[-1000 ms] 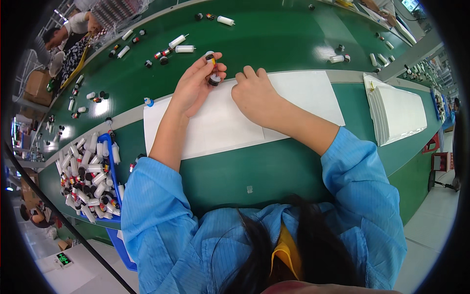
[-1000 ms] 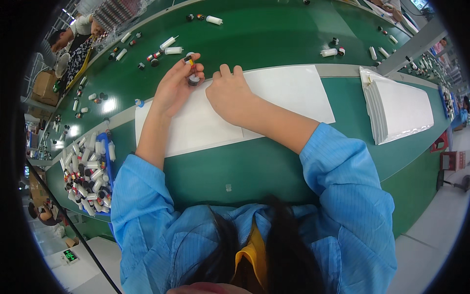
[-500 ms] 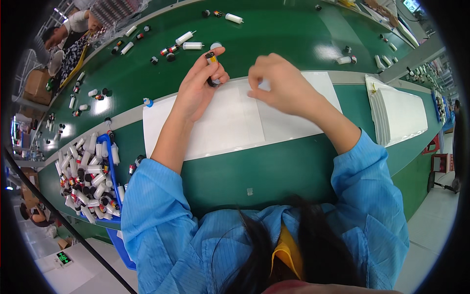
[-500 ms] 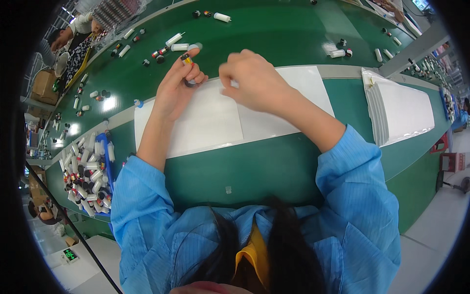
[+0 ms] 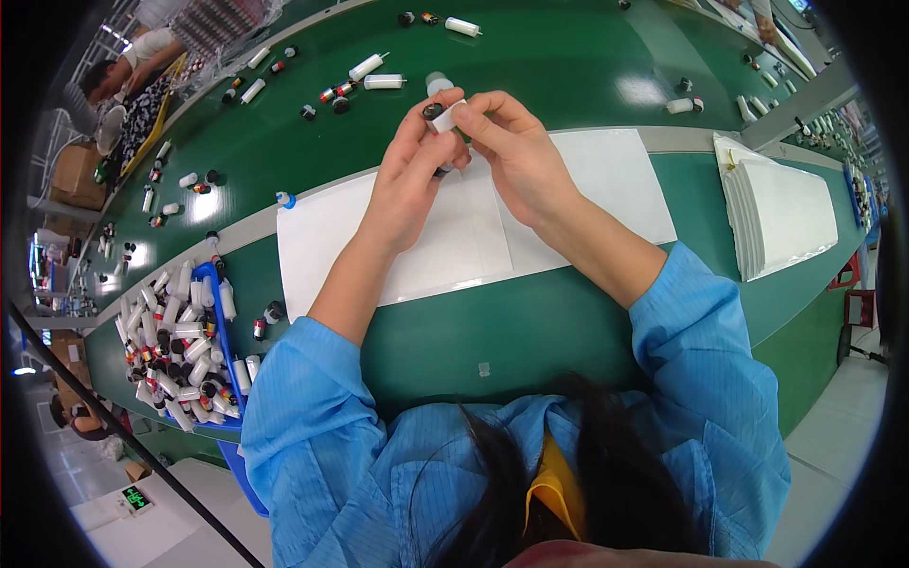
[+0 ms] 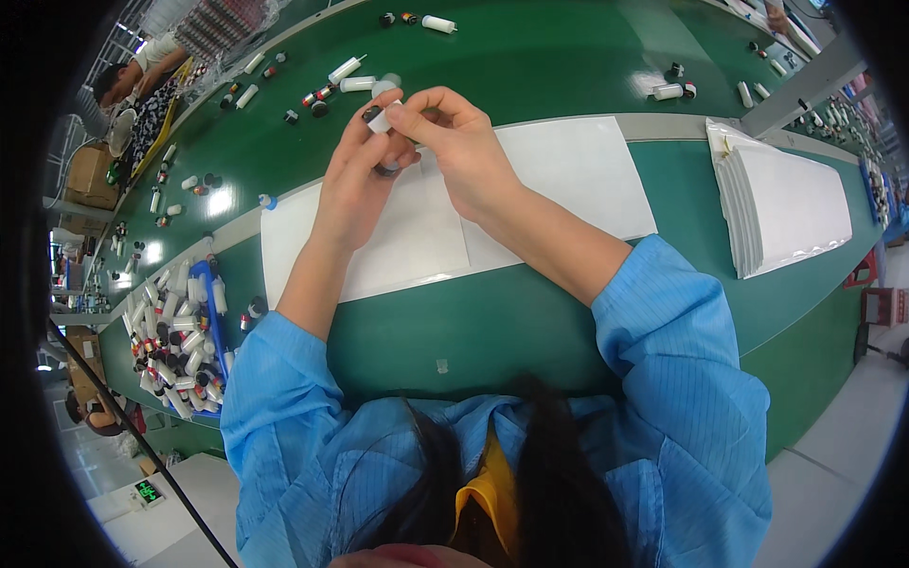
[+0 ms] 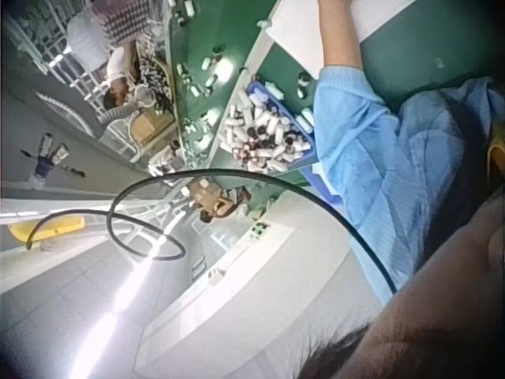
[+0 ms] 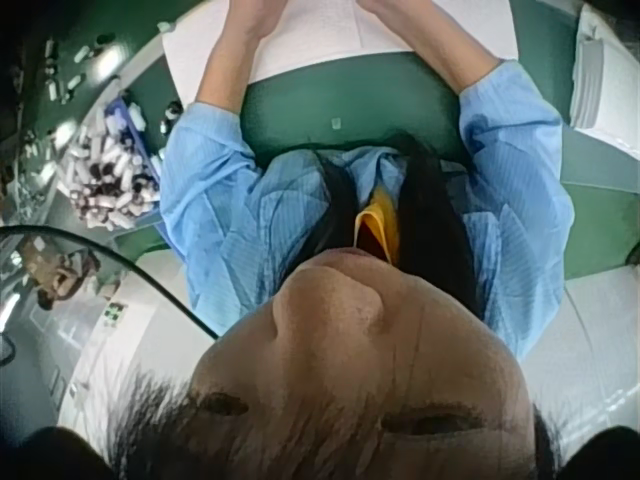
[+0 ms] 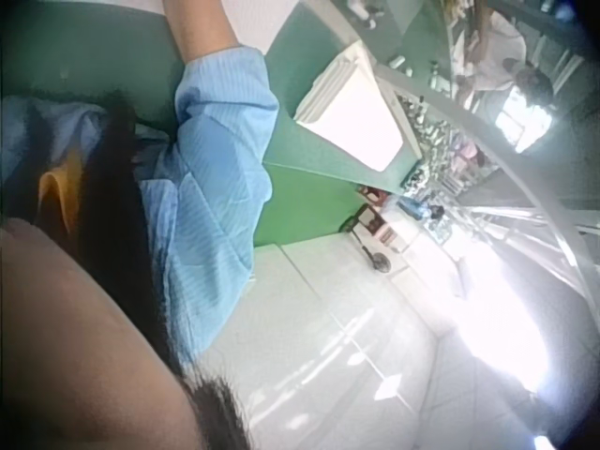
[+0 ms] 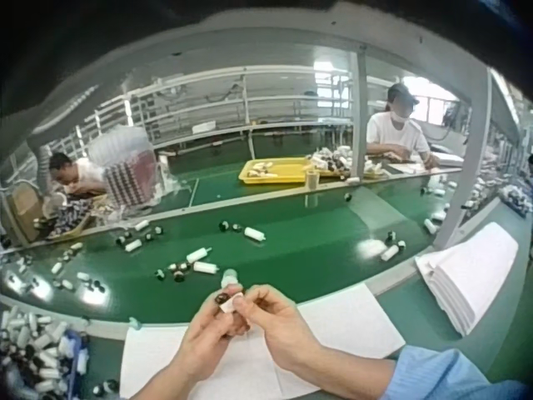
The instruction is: The person assembles small cylindrical components by hand, joining parts and applying labels, then places the finished components into an assembly tray.
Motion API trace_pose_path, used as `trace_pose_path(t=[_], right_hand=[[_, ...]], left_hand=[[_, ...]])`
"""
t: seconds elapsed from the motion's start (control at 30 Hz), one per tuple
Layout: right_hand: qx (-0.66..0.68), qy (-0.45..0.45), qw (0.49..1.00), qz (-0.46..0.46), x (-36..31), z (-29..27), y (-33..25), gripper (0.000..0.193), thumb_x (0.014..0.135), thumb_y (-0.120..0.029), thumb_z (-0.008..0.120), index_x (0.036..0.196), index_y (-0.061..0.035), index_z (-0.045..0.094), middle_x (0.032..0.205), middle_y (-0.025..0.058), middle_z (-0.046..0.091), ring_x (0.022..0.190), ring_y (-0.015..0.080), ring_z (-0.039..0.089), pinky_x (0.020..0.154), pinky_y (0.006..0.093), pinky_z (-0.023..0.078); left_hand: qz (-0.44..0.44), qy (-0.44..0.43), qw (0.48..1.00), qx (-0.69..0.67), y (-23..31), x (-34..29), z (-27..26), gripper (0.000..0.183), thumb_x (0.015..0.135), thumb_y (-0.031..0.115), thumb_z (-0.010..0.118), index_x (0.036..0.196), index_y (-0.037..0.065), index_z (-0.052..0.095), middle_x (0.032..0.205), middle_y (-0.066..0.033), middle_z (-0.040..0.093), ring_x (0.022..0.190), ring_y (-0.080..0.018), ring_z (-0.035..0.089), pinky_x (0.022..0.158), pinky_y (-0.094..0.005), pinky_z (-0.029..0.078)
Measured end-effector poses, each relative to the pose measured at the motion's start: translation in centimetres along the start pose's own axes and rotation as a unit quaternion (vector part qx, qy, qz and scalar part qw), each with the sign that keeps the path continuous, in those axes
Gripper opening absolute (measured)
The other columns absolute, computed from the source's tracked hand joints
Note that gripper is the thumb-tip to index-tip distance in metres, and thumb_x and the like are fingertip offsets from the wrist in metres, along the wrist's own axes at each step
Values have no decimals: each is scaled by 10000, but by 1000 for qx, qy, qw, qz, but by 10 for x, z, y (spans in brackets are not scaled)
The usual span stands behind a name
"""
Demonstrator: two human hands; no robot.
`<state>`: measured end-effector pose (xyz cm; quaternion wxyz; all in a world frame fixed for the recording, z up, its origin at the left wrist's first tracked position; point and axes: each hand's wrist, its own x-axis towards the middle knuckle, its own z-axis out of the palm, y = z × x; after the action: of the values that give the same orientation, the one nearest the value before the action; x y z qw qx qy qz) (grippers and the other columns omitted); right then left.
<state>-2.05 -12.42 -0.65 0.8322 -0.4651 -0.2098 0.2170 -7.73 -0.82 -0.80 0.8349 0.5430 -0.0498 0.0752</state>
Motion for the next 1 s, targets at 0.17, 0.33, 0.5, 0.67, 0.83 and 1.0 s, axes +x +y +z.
trace_pose_path(t=[0.17,0.33,0.5,0.67,0.83,1.0], right_hand=[[18,43,999,26,-2,3,2,152,814,-196,613,833,-55,560,735,34,574,706,108,517,681,260,375],[-13,-20,995,93,-4,-2,-5,232,807,-227,619,927,-40,555,854,30,575,854,99,483,745,242,349],[-54,-41,990,123,0,-6,-20,379,786,-186,639,1098,-24,497,1018,94,575,896,142,530,820,296,385],[-245,-134,959,48,0,-9,-50,472,720,-114,685,1147,-17,508,931,125,627,899,188,587,823,314,450],[-414,-87,905,41,21,-53,-71,262,683,-102,719,885,-42,563,807,57,626,778,119,599,698,240,476],[-711,92,697,-7,48,-120,-102,388,626,-147,732,967,-62,569,826,63,603,784,201,593,691,302,471]], left_hand=[[58,-18,998,32,-10,3,-11,370,949,266,343,1204,12,432,654,39,324,635,-80,318,640,-233,323],[42,-58,997,-26,-6,1,-9,384,956,284,303,1179,5,445,613,46,277,599,-83,303,620,-234,323],[-6,-155,977,-150,-4,-1,-14,413,964,326,226,1092,14,466,581,31,291,586,-101,327,684,-287,381],[-135,-204,969,-30,9,-4,-5,518,950,408,158,1042,6,471,651,-16,515,638,-142,471,811,-338,415],[136,46,796,588,8,25,-34,260,886,213,440,1012,61,609,868,-126,624,728,-257,597,725,-343,455],[114,102,682,716,12,105,-97,194,782,102,539,940,53,641,886,-96,625,751,-310,588,727,-362,464]])
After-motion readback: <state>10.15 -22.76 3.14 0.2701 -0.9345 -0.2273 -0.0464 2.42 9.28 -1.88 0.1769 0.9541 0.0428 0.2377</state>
